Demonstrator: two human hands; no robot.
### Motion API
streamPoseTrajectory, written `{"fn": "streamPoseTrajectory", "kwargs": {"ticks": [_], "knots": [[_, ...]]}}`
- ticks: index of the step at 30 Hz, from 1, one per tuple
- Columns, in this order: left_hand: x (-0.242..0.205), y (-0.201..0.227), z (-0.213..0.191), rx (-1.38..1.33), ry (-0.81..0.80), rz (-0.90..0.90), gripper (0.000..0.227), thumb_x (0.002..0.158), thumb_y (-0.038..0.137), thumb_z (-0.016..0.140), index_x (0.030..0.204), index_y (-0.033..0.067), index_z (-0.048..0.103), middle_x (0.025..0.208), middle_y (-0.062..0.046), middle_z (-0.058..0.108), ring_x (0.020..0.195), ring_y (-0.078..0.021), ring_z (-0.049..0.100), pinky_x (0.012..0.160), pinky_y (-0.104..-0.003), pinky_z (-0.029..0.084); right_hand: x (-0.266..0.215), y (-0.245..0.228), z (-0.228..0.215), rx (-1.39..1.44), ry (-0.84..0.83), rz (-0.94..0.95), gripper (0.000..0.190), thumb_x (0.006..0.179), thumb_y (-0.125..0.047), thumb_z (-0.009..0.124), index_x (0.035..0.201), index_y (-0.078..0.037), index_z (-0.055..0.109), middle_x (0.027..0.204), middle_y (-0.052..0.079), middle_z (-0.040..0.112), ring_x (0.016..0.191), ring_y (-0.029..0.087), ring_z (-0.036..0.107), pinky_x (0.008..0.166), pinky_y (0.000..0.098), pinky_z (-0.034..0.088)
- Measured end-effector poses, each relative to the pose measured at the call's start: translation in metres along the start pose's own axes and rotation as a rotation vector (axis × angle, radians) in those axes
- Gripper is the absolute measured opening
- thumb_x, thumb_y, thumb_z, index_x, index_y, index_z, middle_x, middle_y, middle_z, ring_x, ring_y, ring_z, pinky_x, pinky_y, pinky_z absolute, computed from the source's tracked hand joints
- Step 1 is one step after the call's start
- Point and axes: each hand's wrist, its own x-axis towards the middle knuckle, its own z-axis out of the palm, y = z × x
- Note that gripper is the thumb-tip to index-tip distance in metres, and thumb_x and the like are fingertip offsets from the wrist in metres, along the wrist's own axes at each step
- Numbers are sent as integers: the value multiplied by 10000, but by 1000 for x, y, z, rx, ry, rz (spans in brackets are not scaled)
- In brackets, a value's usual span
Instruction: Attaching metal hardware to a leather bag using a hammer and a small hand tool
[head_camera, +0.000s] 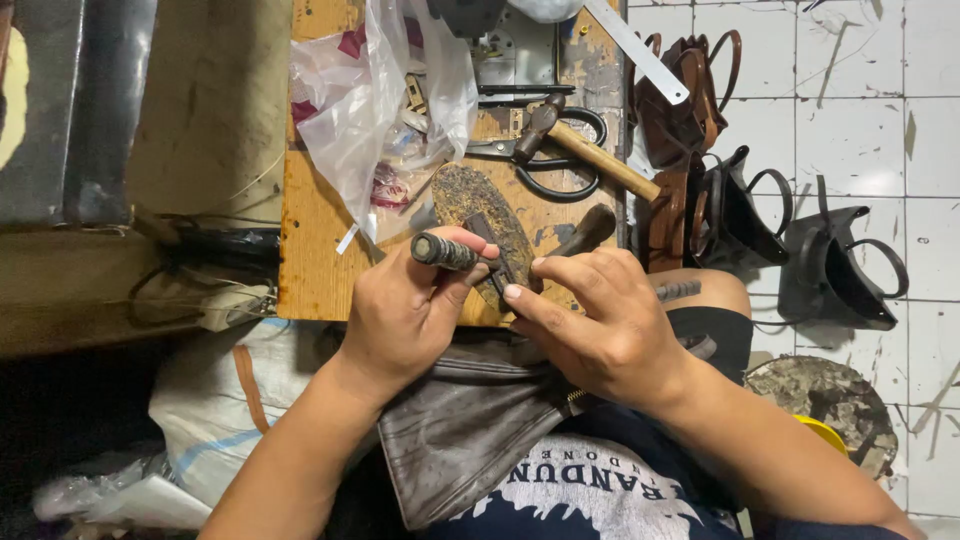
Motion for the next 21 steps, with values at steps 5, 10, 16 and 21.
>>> {"fn": "streamPoseTrajectory", "kwargs": {"ticks": [5, 10, 16, 21], "knots": [[-1, 2, 5, 6, 34, -1, 125, 951, 138, 736, 1062, 81, 739, 873, -86, 760, 816, -300, 765, 757, -377, 616, 0, 1, -5, 20, -29, 6, 177, 895, -165, 786, 1064, -112, 798, 1073, 159, 709, 845, 316, 675, 777, 456, 526], [-2, 0, 8, 39, 44, -4, 131, 964, 166, 723, 1078, 102, 734, 874, -92, 752, 825, -328, 757, 742, -405, 612, -16, 61, -10, 117, 3, 101, 203, 909, -104, 780, 1105, -59, 803, 1098, 171, 729, 908, 326, 694, 824, 448, 543], [0, -3, 9, -18, 40, 55, 106, 964, 131, 711, 1046, 67, 727, 892, -113, 745, 824, -339, 749, 736, -397, 608, -31, 150, -2, -309, -286, 346, 162, 1028, -209, 765, 1134, -86, 772, 1072, 103, 676, 974, 328, 701, 779, 464, 585], [0, -1, 10, 13, 26, 97, 110, 982, 123, 679, 1054, 44, 708, 900, -117, 734, 822, -346, 740, 740, -405, 609, 12, 134, 7, -195, -918, 922, 515, 950, -359, 709, 1282, 19, 599, 1202, 290, 659, 1096, 521, 670, 918, 667, 501]]}}
